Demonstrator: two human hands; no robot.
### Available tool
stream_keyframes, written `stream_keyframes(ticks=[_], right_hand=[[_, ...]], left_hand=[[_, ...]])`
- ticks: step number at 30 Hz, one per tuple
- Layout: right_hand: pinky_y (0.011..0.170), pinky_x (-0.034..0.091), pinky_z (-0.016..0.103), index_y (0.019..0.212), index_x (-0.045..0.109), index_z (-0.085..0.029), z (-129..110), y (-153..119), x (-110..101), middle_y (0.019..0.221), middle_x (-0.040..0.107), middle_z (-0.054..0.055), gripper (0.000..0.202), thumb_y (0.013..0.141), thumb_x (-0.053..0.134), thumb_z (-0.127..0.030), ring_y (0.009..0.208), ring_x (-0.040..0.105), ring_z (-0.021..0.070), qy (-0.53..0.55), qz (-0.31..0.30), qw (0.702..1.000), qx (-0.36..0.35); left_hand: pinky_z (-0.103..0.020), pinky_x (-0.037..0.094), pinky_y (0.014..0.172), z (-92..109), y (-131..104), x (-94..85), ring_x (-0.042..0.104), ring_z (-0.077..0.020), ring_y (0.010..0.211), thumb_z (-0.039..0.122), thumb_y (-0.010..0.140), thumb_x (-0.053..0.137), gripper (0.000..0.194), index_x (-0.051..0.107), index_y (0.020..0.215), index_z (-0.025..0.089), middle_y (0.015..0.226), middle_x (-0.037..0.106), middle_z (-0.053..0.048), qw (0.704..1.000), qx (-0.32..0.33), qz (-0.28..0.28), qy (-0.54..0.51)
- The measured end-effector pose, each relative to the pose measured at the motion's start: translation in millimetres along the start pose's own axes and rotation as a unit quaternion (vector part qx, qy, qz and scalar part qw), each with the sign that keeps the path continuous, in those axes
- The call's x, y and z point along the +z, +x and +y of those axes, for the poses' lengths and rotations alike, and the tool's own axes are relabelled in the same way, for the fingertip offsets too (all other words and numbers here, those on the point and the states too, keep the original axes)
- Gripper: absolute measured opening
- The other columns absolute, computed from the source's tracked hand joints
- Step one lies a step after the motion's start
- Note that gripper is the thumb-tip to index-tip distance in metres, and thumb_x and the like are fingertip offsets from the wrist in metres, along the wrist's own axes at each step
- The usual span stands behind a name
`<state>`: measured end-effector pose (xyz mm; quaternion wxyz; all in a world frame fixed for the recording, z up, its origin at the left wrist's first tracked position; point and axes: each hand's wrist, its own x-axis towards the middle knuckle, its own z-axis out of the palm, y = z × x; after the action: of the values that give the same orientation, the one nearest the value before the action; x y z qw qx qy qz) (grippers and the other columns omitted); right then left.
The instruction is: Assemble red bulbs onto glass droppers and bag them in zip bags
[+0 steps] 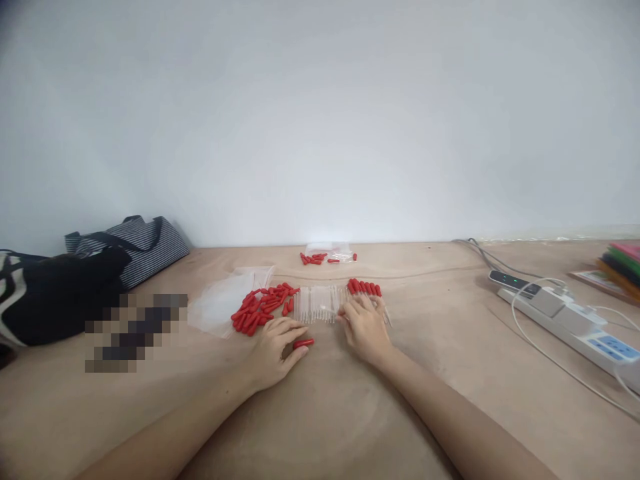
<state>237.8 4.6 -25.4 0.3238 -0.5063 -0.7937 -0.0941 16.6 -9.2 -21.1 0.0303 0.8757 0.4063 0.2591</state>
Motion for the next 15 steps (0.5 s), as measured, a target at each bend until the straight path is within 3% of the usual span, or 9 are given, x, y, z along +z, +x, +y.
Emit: stream_keyframes(ticks=[5, 15], right_hand=[[0.087, 0.017, 0.036, 0.087, 0.062, -0.023, -4, -25, -6, 0.072, 0.063, 0.001, 0.018, 0.084, 0.045, -0.021, 0.085, 0.050, 0.0148, 0.017, 0.003, 0.994, -0.111], [0.088, 0.015, 0.039, 0.088, 0.065, -0.027, -15, -26, -2, 0.063, 0.058, -0.001, 0.019, 0.084, 0.047, -0.024, 0.078, 0.049, 0.0141, -0.001, 0.017, 0.992, -0.126]], left_hand=[[-0.039, 0.039, 0.079, 3, 3, 9.4, 0.054, -0.0209, 0.090, 0.024, 0.080, 0.053, 0.016, 0.063, 0.092, 0.022, 0.095, 0.064, -0.004, 1.000, 0.000, 0.006, 0.008], [-0.038, 0.033, 0.081, 9, 3, 4.5, 0.054, -0.0188, 0.084, 0.019, 0.083, 0.047, 0.014, 0.061, 0.084, 0.022, 0.083, 0.066, 0.000, 0.999, -0.008, 0.029, 0.022]])
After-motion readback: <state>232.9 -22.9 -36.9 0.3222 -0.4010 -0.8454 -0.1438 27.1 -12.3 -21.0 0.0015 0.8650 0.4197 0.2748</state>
